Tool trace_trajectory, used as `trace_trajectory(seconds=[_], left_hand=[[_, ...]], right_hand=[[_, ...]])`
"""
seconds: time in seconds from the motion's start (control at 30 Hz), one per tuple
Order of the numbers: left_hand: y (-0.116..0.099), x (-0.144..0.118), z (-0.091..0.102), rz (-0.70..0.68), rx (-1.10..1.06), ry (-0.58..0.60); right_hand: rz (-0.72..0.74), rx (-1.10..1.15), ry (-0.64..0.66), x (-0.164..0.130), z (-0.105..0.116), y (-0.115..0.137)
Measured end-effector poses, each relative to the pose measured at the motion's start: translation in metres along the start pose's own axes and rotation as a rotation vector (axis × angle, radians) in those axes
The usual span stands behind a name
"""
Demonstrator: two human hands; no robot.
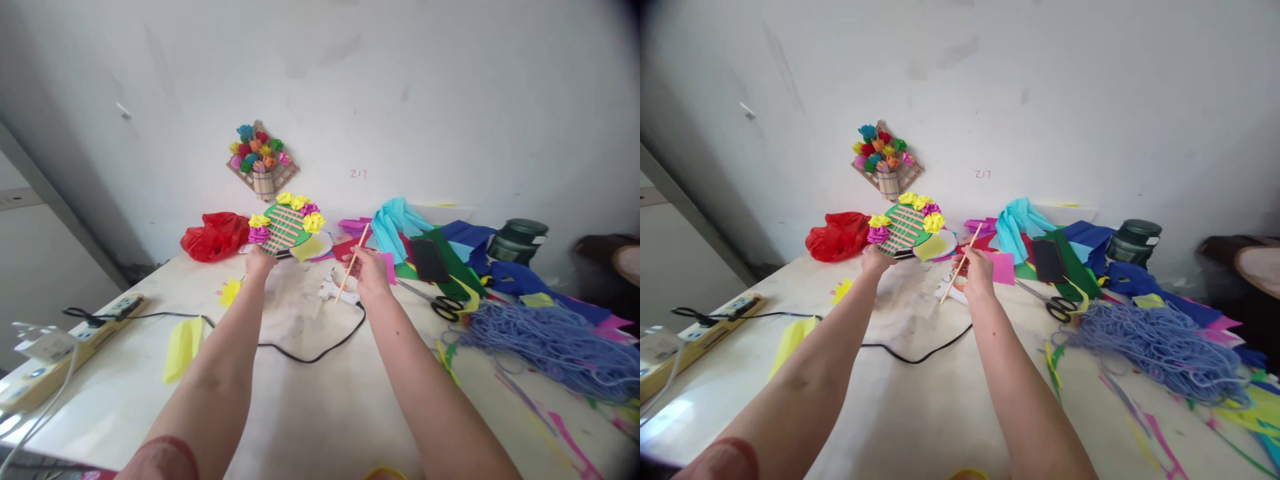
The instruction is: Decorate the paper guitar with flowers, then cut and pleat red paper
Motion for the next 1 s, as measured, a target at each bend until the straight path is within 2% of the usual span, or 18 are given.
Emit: trace_trajectory(seconds=[0.2,0.4,1.0], left_hand=[[-0.003,0.013,-0.007,-0.076,0.067,0.025],[0.000,0.027,-0.027,-0.156,0.181,0.088],[0.002,0.053,-0.058,-0.241,0.322,0.203]], right_hand=[[-0.014,-0.023,-0.008,0.004,0.002,-0.005],[-0.036,-0.046,-0.007,0.008,0.005,-0.013],[-0.111,-0.173,0.071,0.007,-0.004,-0.037]])
Point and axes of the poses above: each hand's wrist, its own x-axis towards the middle knuckle, its own z-axis out of the back of the hand, y = z × x, the point moved 8 cm from there along x, towards the middle knuckle, and after that the axes turned 5 degrees about -x, right-handed, at the moved point
